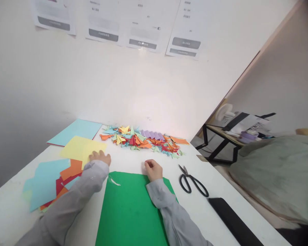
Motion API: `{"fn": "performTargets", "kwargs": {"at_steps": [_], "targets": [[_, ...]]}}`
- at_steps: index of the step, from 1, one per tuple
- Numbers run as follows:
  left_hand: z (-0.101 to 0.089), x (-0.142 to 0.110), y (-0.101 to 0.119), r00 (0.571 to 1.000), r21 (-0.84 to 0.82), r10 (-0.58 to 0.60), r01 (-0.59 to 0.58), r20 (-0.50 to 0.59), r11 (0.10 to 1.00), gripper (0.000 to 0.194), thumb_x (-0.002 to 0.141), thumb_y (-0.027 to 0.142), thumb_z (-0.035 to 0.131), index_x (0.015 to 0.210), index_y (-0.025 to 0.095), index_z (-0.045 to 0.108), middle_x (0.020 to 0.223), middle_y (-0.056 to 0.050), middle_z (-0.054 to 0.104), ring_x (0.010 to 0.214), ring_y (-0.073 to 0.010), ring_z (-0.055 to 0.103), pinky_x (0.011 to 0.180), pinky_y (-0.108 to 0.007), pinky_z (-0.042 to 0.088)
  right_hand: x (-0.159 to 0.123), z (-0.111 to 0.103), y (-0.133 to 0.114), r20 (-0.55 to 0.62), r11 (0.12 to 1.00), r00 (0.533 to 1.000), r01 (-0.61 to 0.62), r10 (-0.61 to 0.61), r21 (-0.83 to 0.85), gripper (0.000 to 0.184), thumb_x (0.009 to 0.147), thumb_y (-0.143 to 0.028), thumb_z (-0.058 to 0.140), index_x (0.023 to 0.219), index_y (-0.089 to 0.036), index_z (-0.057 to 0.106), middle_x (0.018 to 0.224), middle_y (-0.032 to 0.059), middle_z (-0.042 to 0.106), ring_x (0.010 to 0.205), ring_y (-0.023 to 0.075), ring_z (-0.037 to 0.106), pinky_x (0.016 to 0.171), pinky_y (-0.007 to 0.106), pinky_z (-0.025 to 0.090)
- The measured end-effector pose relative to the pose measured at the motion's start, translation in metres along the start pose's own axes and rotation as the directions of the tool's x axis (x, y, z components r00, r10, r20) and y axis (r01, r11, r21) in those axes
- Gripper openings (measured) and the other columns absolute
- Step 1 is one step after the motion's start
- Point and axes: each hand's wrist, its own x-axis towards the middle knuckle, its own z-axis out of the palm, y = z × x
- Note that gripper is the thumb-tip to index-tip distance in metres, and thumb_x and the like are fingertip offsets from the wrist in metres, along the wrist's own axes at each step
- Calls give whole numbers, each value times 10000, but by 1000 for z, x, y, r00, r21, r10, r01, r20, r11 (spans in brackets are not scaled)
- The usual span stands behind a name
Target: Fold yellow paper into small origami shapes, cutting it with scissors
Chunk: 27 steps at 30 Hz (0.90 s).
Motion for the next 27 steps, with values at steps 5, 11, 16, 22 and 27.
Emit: {"fn": "performTargets", "kwargs": {"at_steps": [5, 11, 16, 22, 27], "targets": [[1, 1, -25, 994, 148, -8, -8, 108, 989, 493, 634, 90, 464, 1109, 222, 464, 1098, -176, 463, 973, -340, 485, 746, -455, 308, -2, 0, -2, 45, 1000, 999, 27, -27, -11, 177, 655, -314, 471, 645, -184, 591, 569, 18, 590, 551, 166, 531, 575, 284, 416], [-6, 1, -29, 995, 212, 69, -82, 69, 974, 354, 667, 130, 430, 1009, 175, 506, 966, -152, 569, 892, -290, 548, 717, -402, 359, -3, 1, -4, 86, 998, 994, 64, -62, -14, 180, 677, -284, 446, 657, -169, 583, 585, 27, 596, 551, 159, 537, 573, 279, 428], [-17, -10, -11, 962, 273, 209, -156, -177, 949, 287, 680, 106, 389, 918, 131, 547, 844, -144, 627, 777, -268, 592, 654, -386, 384, -8, 6, -8, 179, 982, 967, 187, -183, -5, 153, 700, -248, 443, 684, -175, 577, 621, 24, 596, 577, 148, 544, 581, 269, 436], [6, -33, 34, 500, 388, 629, -506, -596, 770, 274, 722, 115, 401, 930, 136, 578, 834, -110, 645, 752, -206, 584, 766, -370, 364, -14, 3, -17, 259, 941, 905, 332, -339, 69, 525, 696, -207, 492, 1199, -175, 346, 782, 24, 593, 662, 143, 550, 623, 275, 454], [33, -37, 54, 85, 492, 722, -677, -687, 547, 228, 724, 89, 420, 873, 140, 585, 800, -78, 656, 710, -171, 584, 733, -348, 391, -12, 2, -15, 270, 883, 840, 442, -470, 158, 365, 655, -153, 509, 1020, -176, 527, 910, 73, 598, 810, 176, 546, 648, 286, 459]]}}
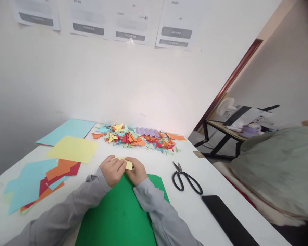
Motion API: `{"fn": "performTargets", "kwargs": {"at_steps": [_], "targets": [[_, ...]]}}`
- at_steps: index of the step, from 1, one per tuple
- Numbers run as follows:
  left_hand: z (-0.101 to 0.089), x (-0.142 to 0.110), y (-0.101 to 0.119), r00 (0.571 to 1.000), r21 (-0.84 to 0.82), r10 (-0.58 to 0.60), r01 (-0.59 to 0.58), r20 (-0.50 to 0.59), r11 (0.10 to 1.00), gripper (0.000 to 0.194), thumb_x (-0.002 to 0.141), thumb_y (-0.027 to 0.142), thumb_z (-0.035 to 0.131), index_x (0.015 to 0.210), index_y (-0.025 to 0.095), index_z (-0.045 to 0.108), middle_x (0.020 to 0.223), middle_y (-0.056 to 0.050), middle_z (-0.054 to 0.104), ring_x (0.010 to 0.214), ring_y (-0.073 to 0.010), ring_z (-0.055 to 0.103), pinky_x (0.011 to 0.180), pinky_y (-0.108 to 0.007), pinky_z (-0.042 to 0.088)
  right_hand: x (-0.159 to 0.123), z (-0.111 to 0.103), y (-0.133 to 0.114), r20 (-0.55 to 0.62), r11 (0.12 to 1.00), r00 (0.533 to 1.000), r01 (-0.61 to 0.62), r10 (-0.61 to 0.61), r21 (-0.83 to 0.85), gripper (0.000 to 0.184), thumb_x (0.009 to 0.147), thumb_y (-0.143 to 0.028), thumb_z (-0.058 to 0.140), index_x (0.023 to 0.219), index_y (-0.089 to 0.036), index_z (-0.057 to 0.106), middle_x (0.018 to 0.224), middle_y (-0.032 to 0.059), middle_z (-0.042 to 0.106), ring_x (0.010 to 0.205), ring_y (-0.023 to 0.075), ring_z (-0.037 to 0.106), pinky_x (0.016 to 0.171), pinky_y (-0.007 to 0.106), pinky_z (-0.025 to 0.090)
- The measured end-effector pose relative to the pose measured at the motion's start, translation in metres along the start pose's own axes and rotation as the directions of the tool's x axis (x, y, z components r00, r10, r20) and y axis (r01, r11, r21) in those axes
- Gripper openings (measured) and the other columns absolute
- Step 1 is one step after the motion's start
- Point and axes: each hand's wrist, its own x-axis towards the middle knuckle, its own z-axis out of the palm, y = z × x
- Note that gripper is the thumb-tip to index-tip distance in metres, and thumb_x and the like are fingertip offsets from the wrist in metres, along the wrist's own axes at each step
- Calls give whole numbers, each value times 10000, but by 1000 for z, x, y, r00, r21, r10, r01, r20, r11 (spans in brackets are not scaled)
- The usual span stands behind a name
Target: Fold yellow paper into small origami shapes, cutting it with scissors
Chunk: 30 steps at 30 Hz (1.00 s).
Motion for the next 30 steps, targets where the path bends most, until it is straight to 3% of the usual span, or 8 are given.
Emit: {"fn": "performTargets", "kwargs": {"at_steps": [4, 6, 8, 10, 11, 13, 18, 30], "targets": [[9, -9, -10, 976, -230, -218, 217, 21, 949, 379, 689, 129, 479, 1062, 172, 524, 1099, -116, 561, 1035, -233, 491, 875, -414, 350, 4, -3, 6, -165, 977, 974, -128, 157, 173, 222, 654, -154, 503, 853, -181, 599, 863, 65, 611, 750, 166, 564, 563, 264, 462], [16, -15, -17, 863, -395, -505, 471, 19, 789, 459, 657, 165, 524, 1115, 161, 492, 1173, -146, 487, 1122, -261, 414, 906, -434, 339, 6, -7, 10, -206, 939, 944, -193, 257, 284, 234, 608, -147, 545, 828, -186, 613, 900, 63, 612, 794, 179, 569, 571, 265, 463], [25, -22, -21, 663, -612, -724, 657, 191, 440, 562, 636, 214, 567, 1180, 171, 430, 1265, -161, 369, 1151, -266, 383, 869, -398, 396, 8, -11, 12, -181, 856, 910, -260, 372, 447, 254, 561, -157, 605, 812, -186, 617, 887, 54, 620, 775, 185, 580, 584, 274, 470], [34, -28, -21, 461, -746, -771, 666, 438, -25, 712, 601, 251, 623, 1249, 183, 337, 1291, -182, 324, 1046, -256, 488, 829, -385, 429, 8, -12, 14, -106, 748, 884, -316, 456, 583, 304, 519, -151, 652, 819, -190, 615, 818, 38, 639, 729, 183, 592, 597, 285, 475], [38, -30, -20, 423, -760, -721, 613, 549, -219, 776, 571, 268, 654, 1265, 194, 313, 1281, -187, 341, 973, -246, 539, 806, -386, 442, 9, -12, 14, -70, 703, 876, -333, 478, 628, 321, 507, -143, 665, 821, -192, 616, 788, 30, 646, 714, 182, 596, 608, 289, 476], [42, -31, -19, 443, -743, -610, 517, 657, -425, 807, 487, 271, 719, 1221, 185, 395, 1216, -173, 436, 920, -246, 565, 784, -378, 456, 8, -10, 13, -25, 647, 874, -340, 486, 682, 309, 500, -134, 680, 798, -195, 626, 771, 25, 650, 717, 182, 599, 642, 298, 474], [40, -23, -20, 433, -687, -544, 564, 719, -459, 306, 396, 216, 762, 672, 112, 681, 940, -134, 623, 884, -252, 580, 766, -339, 483, 7, -5, 6, -22, 682, 914, -286, 405, 673, 281, 497, -145, 708, 763, -207, 642, 870, 37, 615, 790, 183, 580, 706, 298, 464], [33, -22, -17, 467, -686, -526, 625, 711, -373, 289, 341, 153, 775, 615, 126, 685, 880, -115, 650, 796, -236, 613, 721, -324, 509, 3, -8, -5, 55, 800, 965, -244, 256, 548, 338, 509, -247, 724, 831, -219, 623, 858, 37, 555, 813, 183, 542, 696, 286, 448]]}}
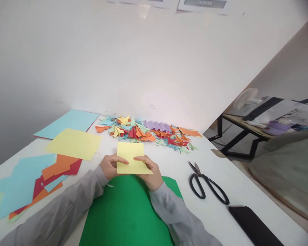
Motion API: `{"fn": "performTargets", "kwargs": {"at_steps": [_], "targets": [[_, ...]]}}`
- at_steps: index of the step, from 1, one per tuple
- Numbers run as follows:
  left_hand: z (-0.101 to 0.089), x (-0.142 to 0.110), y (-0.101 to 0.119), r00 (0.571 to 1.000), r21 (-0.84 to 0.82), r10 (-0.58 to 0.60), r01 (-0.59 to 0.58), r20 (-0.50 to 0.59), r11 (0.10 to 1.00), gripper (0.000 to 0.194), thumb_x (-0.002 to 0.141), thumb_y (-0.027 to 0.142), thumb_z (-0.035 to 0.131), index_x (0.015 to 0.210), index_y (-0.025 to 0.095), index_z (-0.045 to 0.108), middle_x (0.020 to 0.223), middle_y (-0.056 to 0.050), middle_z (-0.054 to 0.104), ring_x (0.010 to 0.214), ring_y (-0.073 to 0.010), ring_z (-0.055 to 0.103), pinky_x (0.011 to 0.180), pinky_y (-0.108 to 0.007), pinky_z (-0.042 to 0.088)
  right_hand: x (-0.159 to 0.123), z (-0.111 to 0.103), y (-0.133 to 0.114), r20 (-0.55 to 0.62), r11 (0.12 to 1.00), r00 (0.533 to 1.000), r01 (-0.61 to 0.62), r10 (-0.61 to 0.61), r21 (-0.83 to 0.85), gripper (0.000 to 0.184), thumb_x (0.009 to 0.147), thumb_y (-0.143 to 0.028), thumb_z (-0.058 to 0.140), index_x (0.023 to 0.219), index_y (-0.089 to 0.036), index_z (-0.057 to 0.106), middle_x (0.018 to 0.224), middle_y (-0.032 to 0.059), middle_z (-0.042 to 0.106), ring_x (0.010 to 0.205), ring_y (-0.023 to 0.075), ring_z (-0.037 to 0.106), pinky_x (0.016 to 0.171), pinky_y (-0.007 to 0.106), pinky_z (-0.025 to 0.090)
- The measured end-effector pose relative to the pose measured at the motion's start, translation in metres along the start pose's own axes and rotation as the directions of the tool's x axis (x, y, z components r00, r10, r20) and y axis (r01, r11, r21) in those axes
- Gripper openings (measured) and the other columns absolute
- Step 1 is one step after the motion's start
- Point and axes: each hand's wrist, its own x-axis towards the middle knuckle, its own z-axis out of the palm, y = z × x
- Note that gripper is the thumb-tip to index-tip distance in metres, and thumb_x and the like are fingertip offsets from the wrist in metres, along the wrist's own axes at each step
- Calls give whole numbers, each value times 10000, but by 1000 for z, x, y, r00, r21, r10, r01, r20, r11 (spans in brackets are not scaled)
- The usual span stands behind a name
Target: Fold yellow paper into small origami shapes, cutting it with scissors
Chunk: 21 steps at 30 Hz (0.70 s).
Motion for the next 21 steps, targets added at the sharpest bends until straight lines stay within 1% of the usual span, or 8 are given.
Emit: {"fn": "performTargets", "kwargs": {"at_steps": [3, 5, 8, 11, 14, 16, 19, 21], "targets": [[-1, -1, 2, 999, 88, -35, 38, -33, 995, 205, 442, 226, 746, 616, 138, 682, 795, -83, 671, 713, -210, 624, 682, -325, 514, -1, 3, -4, -40, 999, 998, -46, 47, 15, 306, 520, -289, 716, 800, -214, 616, 838, 26, 553, 780, 172, 545, 663, 279, 456], [-2, -2, 3, 998, 102, -56, 60, -42, 993, 220, 495, 269, 722, 666, 135, 687, 779, -76, 680, 721, -214, 625, 703, -341, 507, -1, 4, -5, -57, 995, 995, -82, 85, 62, 291, 540, -313, 701, 792, -202, 606, 841, 28, 567, 778, 170, 547, 656, 280, 462], [-2, -2, 2, 994, 94, -66, 74, -86, 993, 280, 501, 301, 717, 706, 113, 684, 746, -77, 685, 742, -231, 624, 724, -359, 500, -1, 5, -3, -77, 978, 984, -147, 159, 149, 297, 558, -314, 695, 800, -187, 579, 829, 32, 601, 786, 174, 554, 629, 274, 468], [-2, -2, -1, 991, 84, -71, 81, -113, 993, 295, 491, 300, 723, 710, 106, 680, 702, -68, 685, 715, -225, 626, 713, -353, 502, 0, 5, 0, -113, 961, 970, -188, 214, 202, 315, 557, -302, 701, 807, -193, 543, 795, 17, 612, 697, 152, 565, 526, 242, 458], [-2, -1, -4, 992, 51, -83, 88, -96, 995, 321, 507, 298, 715, 755, 97, 673, 719, -72, 684, 722, -222, 624, 709, -352, 504, 1, 5, 4, -169, 951, 963, -162, 211, 261, 403, 538, -281, 712, 872, -216, 497, 742, -12, 597, 625, 131, 569, 477, 224, 451], [-2, 0, -5, 994, 1, -65, 66, -84, 998, 422, 524, 294, 707, 889, 91, 643, 827, -87, 675, 784, -225, 615, 707, -344, 506, 1, 6, 7, -197, 942, 956, -152, 216, 298, 515, 524, -268, 720, 961, -236, 451, 674, -40, 577, 585, 126, 571, 454, 217, 447], [-2, 0, -4, 997, -84, -54, 49, -64, 995, 729, 562, 277, 688, 1220, 142, 406, 1013, -97, 621, 864, -215, 595, 665, -304, 519, 1, 6, 9, -215, 925, 942, -174, 256, 338, 630, 511, -253, 729, 1042, -252, 391, 637, -59, 571, 553, 127, 577, 432, 213, 442], [-1, 0, -2, 994, -112, -90, 83, -57, 990, 877, 592, 280, 669, 1321, 192, 189, 1018, -90, 616, 810, -196, 611, 603, -283, 526, 1, 7, 7, -197, 916, 941, -194, 274, 350, 602, 505, -248, 734, 1016, -236, 416, 664, -41, 598, 587, 137, 594, 485, 235, 470]]}}
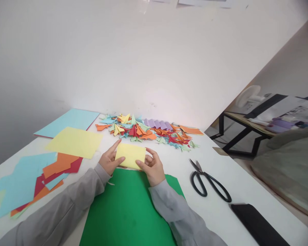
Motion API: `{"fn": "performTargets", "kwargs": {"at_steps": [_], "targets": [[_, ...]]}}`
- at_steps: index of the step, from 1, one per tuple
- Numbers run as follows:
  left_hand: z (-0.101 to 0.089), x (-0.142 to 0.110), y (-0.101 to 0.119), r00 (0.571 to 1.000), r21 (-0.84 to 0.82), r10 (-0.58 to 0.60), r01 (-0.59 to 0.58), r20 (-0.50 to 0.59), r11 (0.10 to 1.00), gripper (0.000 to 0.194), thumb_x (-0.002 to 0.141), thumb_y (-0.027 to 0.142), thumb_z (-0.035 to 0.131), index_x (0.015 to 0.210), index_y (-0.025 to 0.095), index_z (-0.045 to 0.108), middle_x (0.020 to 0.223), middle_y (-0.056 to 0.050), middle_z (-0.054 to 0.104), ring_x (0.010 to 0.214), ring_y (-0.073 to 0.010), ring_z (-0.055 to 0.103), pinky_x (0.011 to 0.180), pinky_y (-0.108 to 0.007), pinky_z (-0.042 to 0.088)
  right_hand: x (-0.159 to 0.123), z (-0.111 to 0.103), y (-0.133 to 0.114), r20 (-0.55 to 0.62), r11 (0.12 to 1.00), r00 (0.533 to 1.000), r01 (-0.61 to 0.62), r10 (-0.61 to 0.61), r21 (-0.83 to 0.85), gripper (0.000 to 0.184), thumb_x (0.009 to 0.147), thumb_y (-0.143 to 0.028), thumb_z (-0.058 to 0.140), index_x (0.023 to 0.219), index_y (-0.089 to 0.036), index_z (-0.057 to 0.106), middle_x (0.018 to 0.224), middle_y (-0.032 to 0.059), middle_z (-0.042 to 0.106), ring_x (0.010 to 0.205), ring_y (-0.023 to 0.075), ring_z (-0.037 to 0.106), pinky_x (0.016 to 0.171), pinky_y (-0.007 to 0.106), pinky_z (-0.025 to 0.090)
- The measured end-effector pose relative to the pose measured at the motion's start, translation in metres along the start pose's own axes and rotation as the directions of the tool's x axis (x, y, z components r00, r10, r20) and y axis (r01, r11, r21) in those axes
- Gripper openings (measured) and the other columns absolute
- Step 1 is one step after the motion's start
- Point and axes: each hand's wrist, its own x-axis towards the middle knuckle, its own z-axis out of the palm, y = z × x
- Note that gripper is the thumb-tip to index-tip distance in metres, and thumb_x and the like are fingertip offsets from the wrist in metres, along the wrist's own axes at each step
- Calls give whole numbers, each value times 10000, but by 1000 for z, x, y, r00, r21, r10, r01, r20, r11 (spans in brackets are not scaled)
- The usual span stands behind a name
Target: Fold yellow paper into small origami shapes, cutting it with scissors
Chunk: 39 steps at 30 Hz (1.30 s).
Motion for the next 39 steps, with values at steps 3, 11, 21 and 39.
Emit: {"fn": "performTargets", "kwargs": {"at_steps": [3, 11, 21, 39], "targets": [[0, -1, 2, 998, 6, -60, 60, -23, 998, 948, 598, 295, 664, 1335, 202, 76, 930, -81, 643, 666, -169, 625, 515, -266, 523, -1, 2, -3, 57, 1000, 998, -19, 20, -17, 459, 511, -263, 732, 905, -198, 505, 767, 14, 645, 689, 160, 614, 627, 291, 497], [-2, 1, -1, 994, 85, -112, 112, -3, 990, 564, 560, 300, 690, 1057, 105, 508, 855, -96, 655, 621, -172, 616, 425, -240, 512, -5, 4, -4, 83, 997, 996, -32, 38, -74, 313, 531, -355, 710, 762, -168, 612, 729, 30, 684, 663, 186, 625, 688, 369, 502], [-1, 1, -1, 994, 102, -99, 104, -47, 989, 500, 550, 356, 688, 951, 88, 553, 797, -90, 661, 598, -179, 616, 414, -264, 520, -5, 4, -3, 91, 997, 995, -38, 44, -63, 297, 540, -346, 707, 765, -172, 623, 716, 23, 684, 662, 190, 630, 667, 359, 501], [1, -3, 3, 996, 135, -72, 78, -47, 988, 461, 554, 355, 686, 907, 81, 574, 761, -88, 663, 590, -176, 612, 425, -276, 521, -4, 2, -7, 36, 988, 999, -11, 16, -154, 250, 551, -378, 688, 674, -178, 601, 532, -32, 601, 452, 111, 516, 417, 232, 422]]}}
